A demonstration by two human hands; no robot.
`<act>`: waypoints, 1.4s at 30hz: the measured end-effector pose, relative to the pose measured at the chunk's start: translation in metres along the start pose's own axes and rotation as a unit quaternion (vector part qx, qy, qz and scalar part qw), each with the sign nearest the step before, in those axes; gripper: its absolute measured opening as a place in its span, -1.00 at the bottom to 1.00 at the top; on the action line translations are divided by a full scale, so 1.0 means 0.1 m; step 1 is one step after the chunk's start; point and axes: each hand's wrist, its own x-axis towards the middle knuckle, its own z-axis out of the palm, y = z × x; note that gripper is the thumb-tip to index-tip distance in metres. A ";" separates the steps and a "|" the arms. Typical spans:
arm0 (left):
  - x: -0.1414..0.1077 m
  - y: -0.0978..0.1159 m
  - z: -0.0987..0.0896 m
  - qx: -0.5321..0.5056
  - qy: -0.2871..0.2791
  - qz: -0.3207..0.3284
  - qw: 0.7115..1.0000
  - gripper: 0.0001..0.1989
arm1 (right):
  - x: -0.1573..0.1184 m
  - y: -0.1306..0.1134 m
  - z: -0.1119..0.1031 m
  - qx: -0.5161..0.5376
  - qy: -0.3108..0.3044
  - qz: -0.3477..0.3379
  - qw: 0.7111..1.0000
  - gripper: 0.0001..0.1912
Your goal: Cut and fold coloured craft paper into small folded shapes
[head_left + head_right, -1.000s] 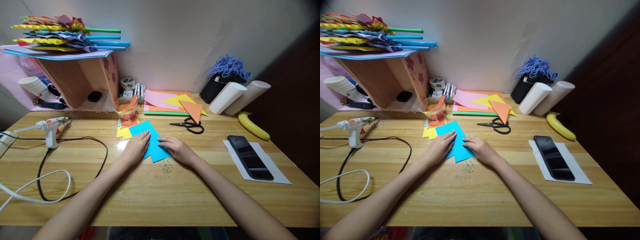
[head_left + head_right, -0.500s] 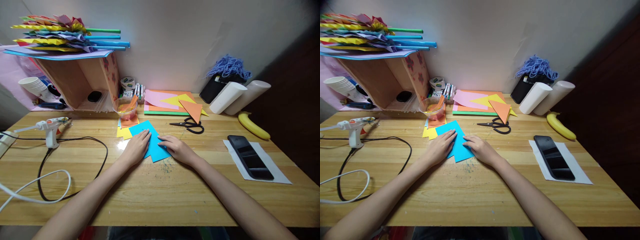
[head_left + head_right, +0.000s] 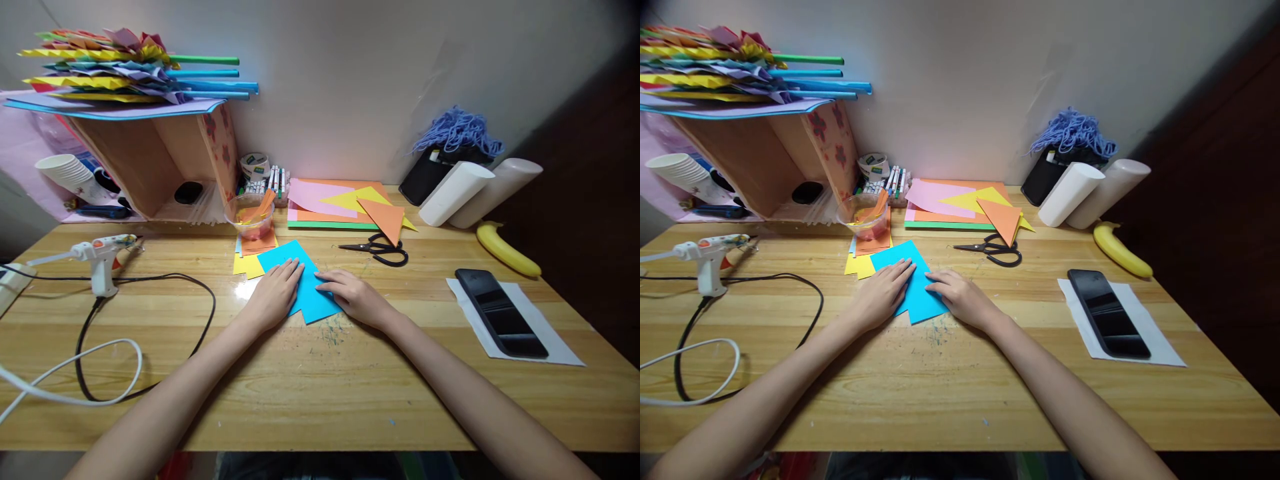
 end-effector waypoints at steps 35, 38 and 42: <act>0.00 -0.07 -0.09 0.031 0.011 -0.034 0.999 -0.59 | 0.03 -0.05 -0.02 0.003 -0.039 0.040 0.998 -0.62; 0.00 -0.06 -0.10 0.027 -0.001 -0.036 0.999 -0.58 | 0.03 -0.04 0.00 -0.008 -0.034 0.037 0.999 -0.62; 0.00 -0.05 -0.10 0.026 -0.003 -0.036 0.999 -0.58 | 0.02 -0.01 0.03 -0.020 -0.027 0.031 0.999 -0.64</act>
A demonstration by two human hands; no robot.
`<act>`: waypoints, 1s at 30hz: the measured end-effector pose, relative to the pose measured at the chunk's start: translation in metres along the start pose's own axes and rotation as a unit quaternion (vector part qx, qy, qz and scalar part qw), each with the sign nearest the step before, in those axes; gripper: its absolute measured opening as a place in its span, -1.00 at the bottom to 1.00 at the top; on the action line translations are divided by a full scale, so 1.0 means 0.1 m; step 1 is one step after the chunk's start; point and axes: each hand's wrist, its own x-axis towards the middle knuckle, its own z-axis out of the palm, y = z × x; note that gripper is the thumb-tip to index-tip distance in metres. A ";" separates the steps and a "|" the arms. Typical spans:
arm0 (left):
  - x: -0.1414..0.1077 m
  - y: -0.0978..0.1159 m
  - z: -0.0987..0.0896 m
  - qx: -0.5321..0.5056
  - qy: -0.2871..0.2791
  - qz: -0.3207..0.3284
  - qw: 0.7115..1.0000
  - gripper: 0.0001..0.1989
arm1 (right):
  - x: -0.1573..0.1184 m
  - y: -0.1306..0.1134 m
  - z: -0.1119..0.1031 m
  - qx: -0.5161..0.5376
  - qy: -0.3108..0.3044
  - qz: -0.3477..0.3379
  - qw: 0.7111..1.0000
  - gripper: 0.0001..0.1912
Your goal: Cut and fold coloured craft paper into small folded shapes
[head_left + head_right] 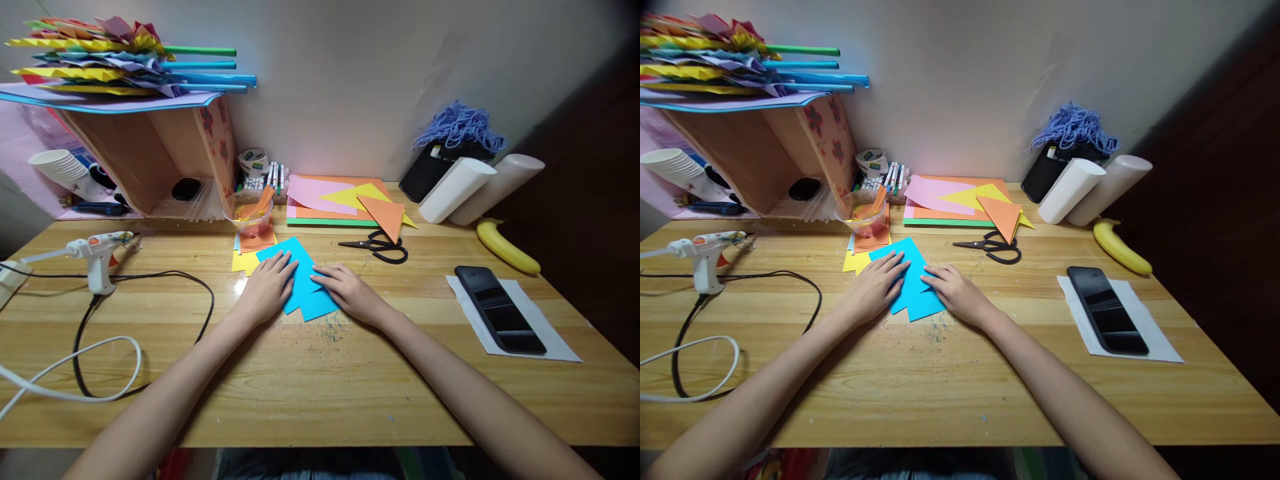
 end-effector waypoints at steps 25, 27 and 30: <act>0.00 0.05 0.03 -0.037 -0.030 0.058 0.997 -0.47 | 0.01 0.01 0.01 0.013 0.008 -0.008 1.000 -0.63; 0.00 0.05 0.05 -0.044 -0.034 0.056 0.997 -0.48 | 0.01 0.01 0.01 0.014 0.009 -0.009 1.000 -0.63; 0.00 0.04 0.07 -0.045 -0.037 0.050 0.997 -0.50 | 0.01 0.01 0.01 0.014 0.009 -0.010 1.000 -0.63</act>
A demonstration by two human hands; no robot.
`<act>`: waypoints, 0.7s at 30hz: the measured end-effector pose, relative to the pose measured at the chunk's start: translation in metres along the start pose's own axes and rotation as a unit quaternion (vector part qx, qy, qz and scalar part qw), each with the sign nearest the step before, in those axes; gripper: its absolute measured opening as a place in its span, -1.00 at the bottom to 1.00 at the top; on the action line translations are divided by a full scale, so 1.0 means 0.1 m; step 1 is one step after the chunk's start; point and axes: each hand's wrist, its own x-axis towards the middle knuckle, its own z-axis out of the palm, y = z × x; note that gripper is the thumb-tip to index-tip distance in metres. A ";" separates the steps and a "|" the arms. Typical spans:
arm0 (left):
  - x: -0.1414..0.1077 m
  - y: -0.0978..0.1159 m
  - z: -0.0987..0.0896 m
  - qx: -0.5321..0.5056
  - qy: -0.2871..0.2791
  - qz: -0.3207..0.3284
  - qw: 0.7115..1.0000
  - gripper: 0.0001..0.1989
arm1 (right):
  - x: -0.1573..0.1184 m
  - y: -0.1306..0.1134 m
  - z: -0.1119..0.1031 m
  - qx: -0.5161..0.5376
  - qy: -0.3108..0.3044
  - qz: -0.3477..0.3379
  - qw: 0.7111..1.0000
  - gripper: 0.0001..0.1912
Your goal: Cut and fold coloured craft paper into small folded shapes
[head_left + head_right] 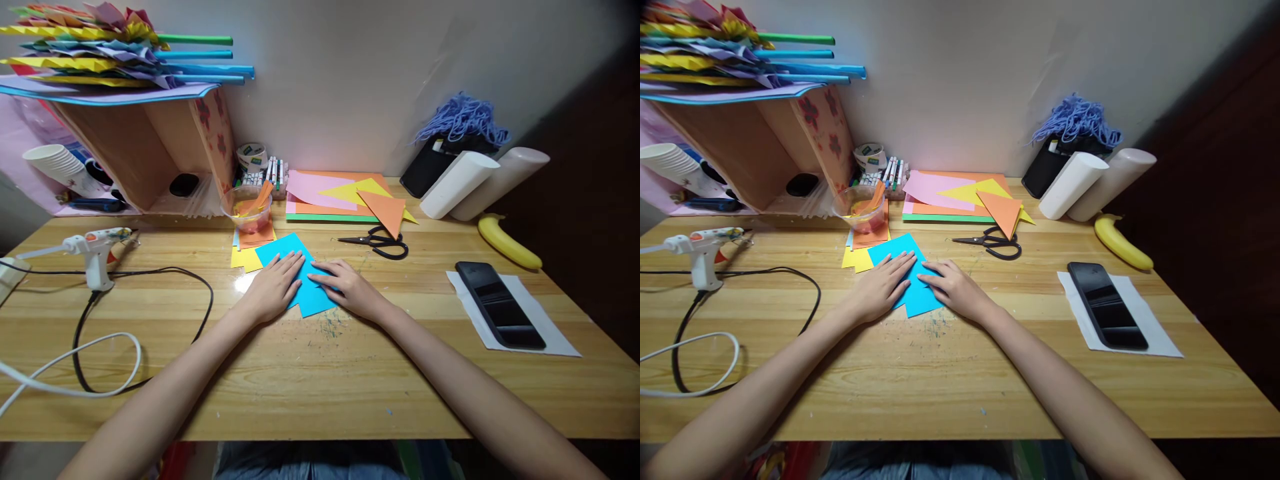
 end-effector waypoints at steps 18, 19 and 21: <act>0.00 0.00 0.00 0.011 -0.014 -0.007 1.000 -0.49 | 0.00 0.00 0.00 -0.002 -0.002 0.000 1.000 -0.63; 0.00 0.01 0.00 0.013 -0.014 -0.007 1.000 -0.48 | 0.00 0.00 0.00 -0.002 -0.003 0.001 1.000 -0.63; 0.01 0.02 0.00 0.016 -0.013 -0.009 1.000 -0.47 | 0.00 0.00 -0.01 -0.001 -0.004 0.002 1.000 -0.63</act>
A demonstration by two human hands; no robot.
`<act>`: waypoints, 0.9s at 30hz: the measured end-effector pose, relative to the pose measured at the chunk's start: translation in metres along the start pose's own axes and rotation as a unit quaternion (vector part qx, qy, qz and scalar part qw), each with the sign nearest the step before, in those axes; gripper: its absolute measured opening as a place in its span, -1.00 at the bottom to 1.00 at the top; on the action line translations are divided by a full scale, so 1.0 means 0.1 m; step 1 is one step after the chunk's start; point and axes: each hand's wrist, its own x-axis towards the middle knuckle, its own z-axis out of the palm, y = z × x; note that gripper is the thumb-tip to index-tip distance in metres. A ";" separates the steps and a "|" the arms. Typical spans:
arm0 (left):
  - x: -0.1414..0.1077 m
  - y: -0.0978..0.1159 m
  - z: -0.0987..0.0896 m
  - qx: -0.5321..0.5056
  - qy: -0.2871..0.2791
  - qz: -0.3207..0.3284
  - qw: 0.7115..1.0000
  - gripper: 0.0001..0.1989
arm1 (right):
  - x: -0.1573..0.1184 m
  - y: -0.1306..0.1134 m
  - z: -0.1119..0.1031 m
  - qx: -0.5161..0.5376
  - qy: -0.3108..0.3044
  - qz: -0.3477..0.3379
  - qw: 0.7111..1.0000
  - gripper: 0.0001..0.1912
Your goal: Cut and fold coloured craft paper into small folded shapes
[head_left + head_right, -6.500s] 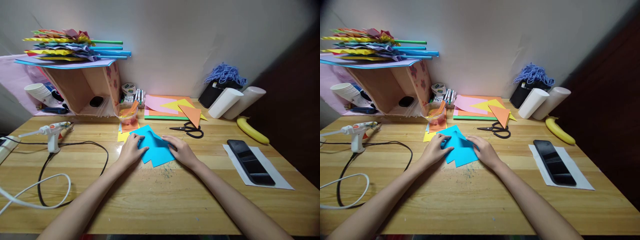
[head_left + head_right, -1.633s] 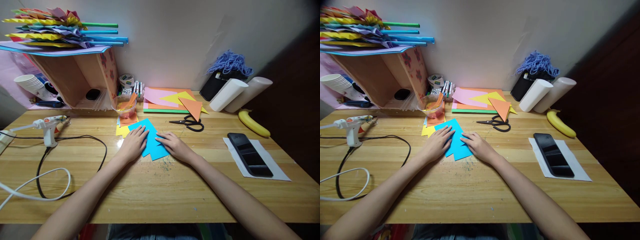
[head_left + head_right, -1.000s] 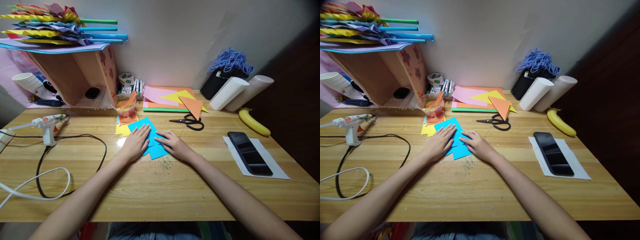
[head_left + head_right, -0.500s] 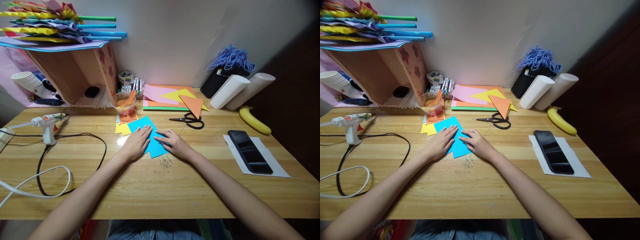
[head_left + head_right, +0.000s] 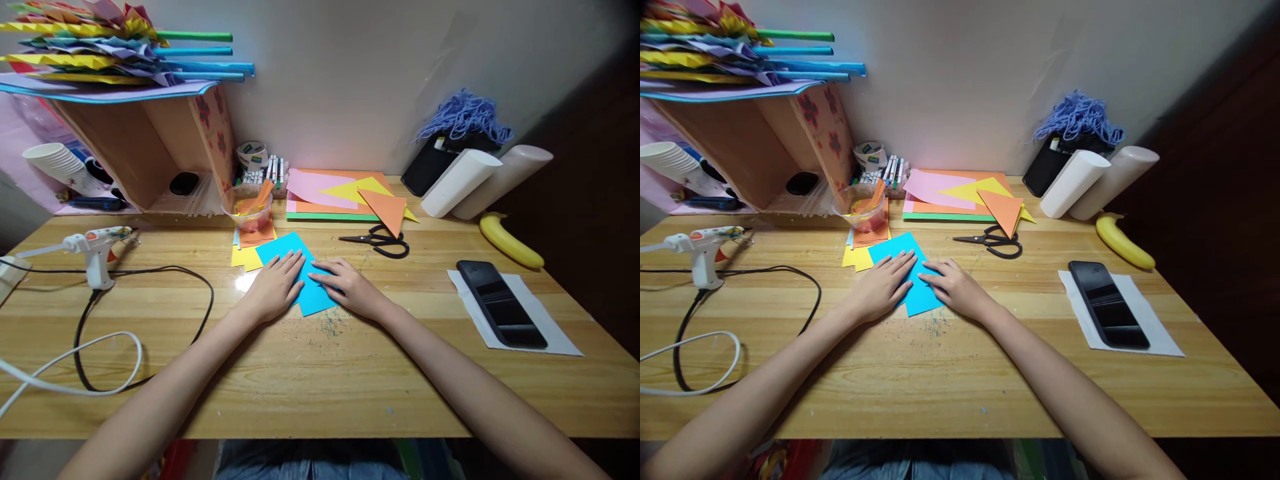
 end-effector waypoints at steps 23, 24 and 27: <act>-0.02 0.07 -0.04 0.034 0.042 -0.023 0.998 -0.50 | 0.01 0.00 0.00 0.002 0.005 0.001 1.000 -0.64; -0.02 0.07 -0.04 0.035 0.042 -0.025 0.998 -0.50 | 0.01 -0.01 0.00 0.002 0.004 0.003 1.000 -0.65; -0.02 0.08 -0.04 0.039 0.043 -0.030 0.998 -0.50 | 0.01 -0.03 -0.01 0.000 0.002 0.007 1.000 -0.65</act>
